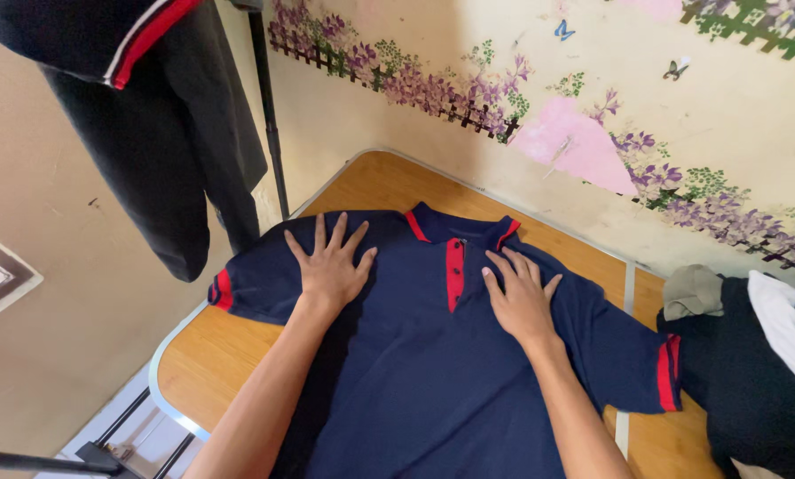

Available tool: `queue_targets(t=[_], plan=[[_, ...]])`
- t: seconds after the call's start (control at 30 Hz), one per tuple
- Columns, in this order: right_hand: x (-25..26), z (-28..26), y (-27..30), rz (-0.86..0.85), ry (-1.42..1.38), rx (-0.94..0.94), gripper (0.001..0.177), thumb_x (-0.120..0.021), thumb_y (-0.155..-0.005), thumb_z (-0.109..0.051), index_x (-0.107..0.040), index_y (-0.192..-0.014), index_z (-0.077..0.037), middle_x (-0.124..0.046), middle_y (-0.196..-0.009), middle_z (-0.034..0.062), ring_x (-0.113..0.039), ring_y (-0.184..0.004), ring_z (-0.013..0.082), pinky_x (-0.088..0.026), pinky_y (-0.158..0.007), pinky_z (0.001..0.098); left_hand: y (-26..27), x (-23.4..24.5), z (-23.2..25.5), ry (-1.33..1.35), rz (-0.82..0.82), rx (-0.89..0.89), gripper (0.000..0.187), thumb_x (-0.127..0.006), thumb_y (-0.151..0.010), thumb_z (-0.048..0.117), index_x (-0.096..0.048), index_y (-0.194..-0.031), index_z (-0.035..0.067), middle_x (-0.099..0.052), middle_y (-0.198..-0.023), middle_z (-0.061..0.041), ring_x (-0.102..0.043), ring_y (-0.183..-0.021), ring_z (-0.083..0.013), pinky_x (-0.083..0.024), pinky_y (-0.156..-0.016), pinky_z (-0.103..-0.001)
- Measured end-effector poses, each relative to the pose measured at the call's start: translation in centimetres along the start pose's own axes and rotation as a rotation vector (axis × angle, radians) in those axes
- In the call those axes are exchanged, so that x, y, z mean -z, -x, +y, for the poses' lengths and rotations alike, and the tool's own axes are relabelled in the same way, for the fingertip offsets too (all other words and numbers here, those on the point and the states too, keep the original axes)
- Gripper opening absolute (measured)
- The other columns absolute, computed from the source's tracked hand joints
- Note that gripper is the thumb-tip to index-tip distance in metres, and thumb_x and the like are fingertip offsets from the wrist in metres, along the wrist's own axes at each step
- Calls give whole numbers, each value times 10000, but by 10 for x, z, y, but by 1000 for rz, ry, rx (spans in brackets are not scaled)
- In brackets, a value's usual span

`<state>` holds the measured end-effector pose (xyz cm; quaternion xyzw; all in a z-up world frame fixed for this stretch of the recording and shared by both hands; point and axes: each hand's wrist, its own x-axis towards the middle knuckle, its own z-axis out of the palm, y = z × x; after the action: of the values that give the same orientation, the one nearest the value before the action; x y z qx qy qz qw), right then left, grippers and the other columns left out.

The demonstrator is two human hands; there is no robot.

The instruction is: The person smooths a navy blue polo shirt on a wooden table, buttons the collar, and places a wire hanger inside the shirt. The person then lifts the shirt on the hanger and adjusts the collar and shoulders.

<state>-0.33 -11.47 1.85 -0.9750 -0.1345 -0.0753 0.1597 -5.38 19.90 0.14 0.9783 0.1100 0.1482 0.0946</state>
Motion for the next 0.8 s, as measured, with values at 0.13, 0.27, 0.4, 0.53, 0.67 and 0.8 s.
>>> queue_targets(t=[0.13,0.27,0.4,0.53,0.67,0.8], plan=[[-7,-14,-11,-39,26,-88,594,-433,-1002,-531,-452,-1517,-236,-316,-1632,70,-201,-1536,279,47,-1124,782,-21,-15,1,-46,59,-35,546,-368,-1003,533,-437,-1516,357,-307,-1642,-13,-141,-1538,-354,65,-1100,-796],[-18,-13,-20,-4,28,-60,641,-424,-993,-529,-401,-1543,-200,-261,-1646,104,-151,-1536,309,62,-1093,785,-39,-26,5,-61,136,-42,505,-369,-1026,485,-472,-1505,363,-338,-1632,-26,-161,-1543,-360,33,-1120,-790],[-26,-5,-29,52,48,-7,638,-425,-1006,-526,-405,-1548,-189,-288,-1640,119,-172,-1540,314,39,-1120,768,-53,-21,5,14,100,-51,508,-395,-1015,489,-480,-1496,348,-340,-1622,-58,-172,-1531,-339,1,-1129,-772],[-17,-3,-37,104,-46,65,566,-480,-1013,-459,-495,-1491,-158,-350,-1609,132,-223,-1529,311,-13,-1163,721,-58,-14,7,62,283,-145,469,-536,-957,392,-594,-1387,216,-469,-1478,-138,-329,-1439,-334,-156,-1122,-703],[-8,-16,-29,236,-110,59,398,-567,-981,-396,-655,-1254,-120,-507,-1362,142,-424,-1342,326,-263,-1151,572,-49,-12,15,-5,373,-246,342,-632,-925,171,-702,-1258,129,-585,-1244,-120,-511,-1225,-326,-377,-1044,-531],[-6,-29,-16,260,-71,8,270,-565,-990,-328,-691,-1084,-109,-628,-1144,57,-554,-1142,313,-371,-1110,517,-25,-6,44,-30,238,-135,222,-633,-932,194,-707,-1130,126,-593,-1156,-99,-538,-1160,-294,-397,-1005,-518]])
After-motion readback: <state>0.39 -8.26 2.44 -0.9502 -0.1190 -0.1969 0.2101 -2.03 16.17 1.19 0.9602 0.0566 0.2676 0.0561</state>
